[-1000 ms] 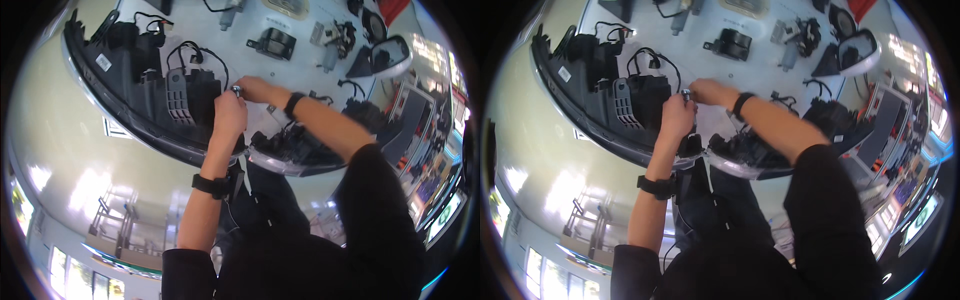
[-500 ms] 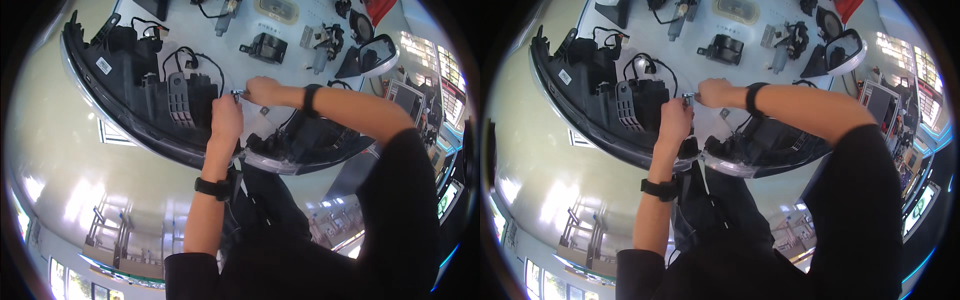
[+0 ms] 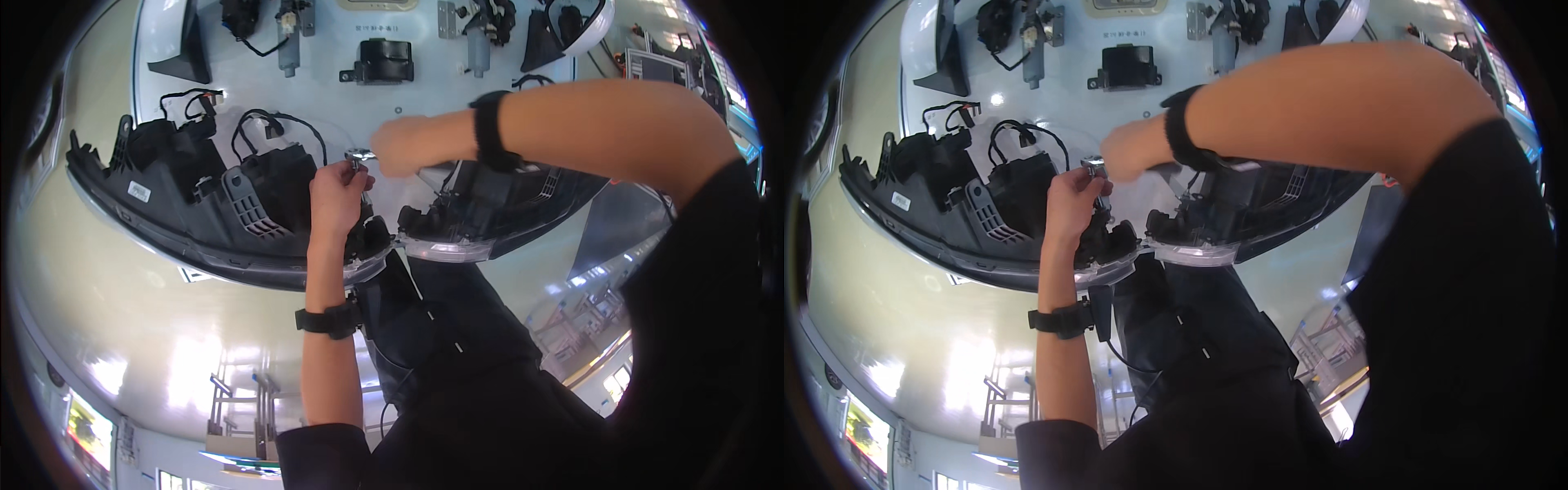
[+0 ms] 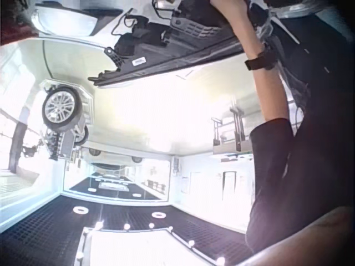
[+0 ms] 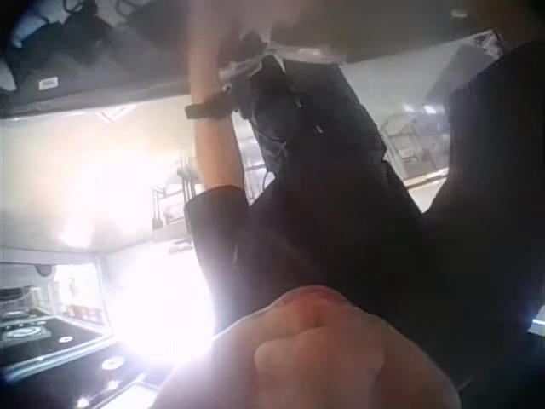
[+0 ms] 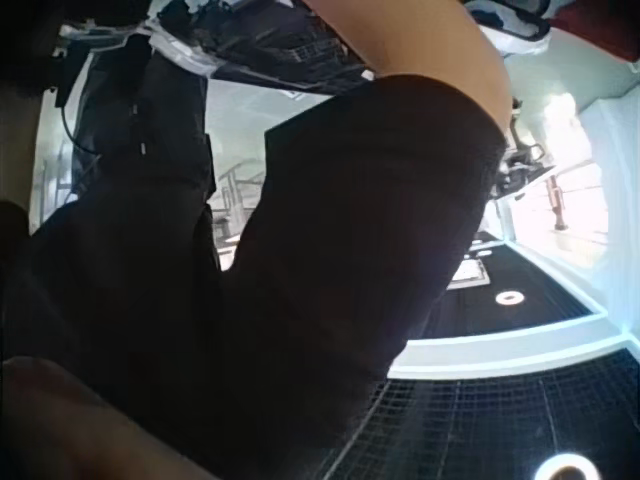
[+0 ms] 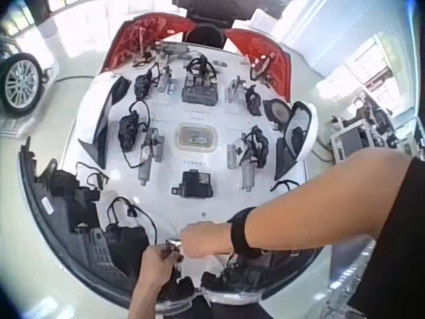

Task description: Assemble and secure components of a car headlight assembly using a socket wrench.

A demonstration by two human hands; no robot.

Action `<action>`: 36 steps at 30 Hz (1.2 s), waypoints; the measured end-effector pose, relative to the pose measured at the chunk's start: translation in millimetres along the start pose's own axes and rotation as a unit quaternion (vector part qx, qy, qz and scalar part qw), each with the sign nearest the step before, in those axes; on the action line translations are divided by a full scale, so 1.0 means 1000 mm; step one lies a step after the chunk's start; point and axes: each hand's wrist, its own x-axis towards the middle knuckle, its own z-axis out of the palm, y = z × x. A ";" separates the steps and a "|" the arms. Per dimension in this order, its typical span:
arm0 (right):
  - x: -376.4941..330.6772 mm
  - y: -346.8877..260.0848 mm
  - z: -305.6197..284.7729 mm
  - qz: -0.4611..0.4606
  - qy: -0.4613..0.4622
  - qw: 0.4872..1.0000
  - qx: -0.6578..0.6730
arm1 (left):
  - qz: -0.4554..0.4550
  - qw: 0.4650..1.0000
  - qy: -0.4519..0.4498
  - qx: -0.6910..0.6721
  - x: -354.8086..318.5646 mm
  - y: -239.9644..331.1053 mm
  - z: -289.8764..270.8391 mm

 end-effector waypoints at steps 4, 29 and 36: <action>0.067 0.026 0.034 -0.077 0.175 0.981 0.033 | -0.002 0.983 0.048 0.177 -0.007 0.022 0.010; 0.074 0.042 0.039 -0.138 0.102 0.985 0.002 | 0.025 0.986 0.037 0.163 -0.002 0.009 0.009; 0.020 0.020 0.004 -0.094 0.118 0.987 -0.047 | 0.082 0.982 0.070 0.158 -0.003 0.012 -0.004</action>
